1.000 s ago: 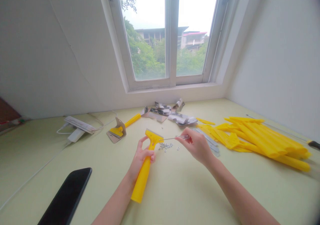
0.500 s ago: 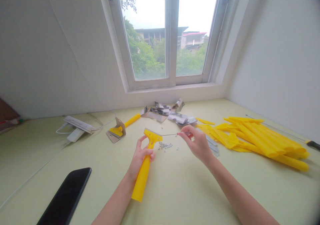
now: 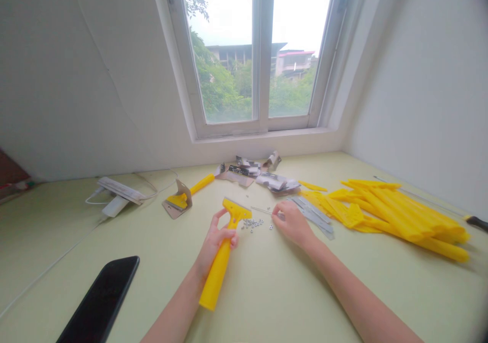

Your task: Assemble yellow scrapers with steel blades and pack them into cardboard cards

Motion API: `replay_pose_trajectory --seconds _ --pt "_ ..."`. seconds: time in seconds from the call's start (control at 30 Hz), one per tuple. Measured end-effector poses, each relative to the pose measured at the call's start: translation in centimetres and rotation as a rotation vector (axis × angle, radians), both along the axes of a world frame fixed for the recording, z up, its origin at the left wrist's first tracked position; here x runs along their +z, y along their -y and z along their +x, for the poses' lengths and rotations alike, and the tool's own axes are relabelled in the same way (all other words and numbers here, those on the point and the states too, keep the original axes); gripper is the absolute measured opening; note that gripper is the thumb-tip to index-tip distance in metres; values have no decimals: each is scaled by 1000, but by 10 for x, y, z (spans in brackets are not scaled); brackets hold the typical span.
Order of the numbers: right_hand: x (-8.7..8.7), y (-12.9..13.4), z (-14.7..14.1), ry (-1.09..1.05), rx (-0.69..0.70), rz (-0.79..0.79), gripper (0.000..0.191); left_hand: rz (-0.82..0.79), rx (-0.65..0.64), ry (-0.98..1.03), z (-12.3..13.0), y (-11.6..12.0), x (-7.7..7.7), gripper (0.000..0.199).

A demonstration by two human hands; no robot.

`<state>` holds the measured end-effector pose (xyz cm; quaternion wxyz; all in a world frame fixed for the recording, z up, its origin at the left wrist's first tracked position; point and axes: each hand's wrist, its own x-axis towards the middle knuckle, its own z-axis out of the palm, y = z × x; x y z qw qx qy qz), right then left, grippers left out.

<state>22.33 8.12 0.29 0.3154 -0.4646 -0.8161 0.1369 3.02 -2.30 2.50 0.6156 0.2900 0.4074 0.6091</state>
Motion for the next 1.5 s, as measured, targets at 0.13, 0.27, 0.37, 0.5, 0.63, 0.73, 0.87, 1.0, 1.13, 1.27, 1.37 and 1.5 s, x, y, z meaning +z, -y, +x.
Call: replay_pose_trajectory --seconds 0.13,0.27,0.37,0.5,0.63,0.73,0.87,1.0,1.13,1.27,1.37,1.5 --pt "0 8 -15 -23 97 111 19 -9 -5 3 2 1 2 66" --pt "-1 15 -28 -10 117 155 17 -2 -27 -14 3 1 2 65" --pt "-3 15 -31 -8 108 152 18 -1 -37 -15 3 0 0 66" --pt "-6 13 -29 -27 106 123 18 15 -50 -2 3 -1 -3 66" --pt "-5 14 -30 -38 97 99 15 16 -55 -1 3 -2 -5 67" --pt "-3 15 -30 -69 94 89 13 20 -65 9 4 -1 -4 67" --pt "6 16 -28 -209 71 125 11 17 -80 2 6 0 -2 64" --pt "18 23 -28 -360 35 150 12 17 -116 29 8 2 -1 61" --pt "26 35 -34 -480 120 112 10 38 -156 15 10 4 -2 57" --pt "28 43 -40 -541 223 78 9 36 -196 -2 15 6 -2 56" --pt "27 43 -40 -571 246 53 9 41 -204 -22 19 7 -3 56" --pt "26 41 -38 -589 275 27 7 47 -214 -30 21 7 -3 57"
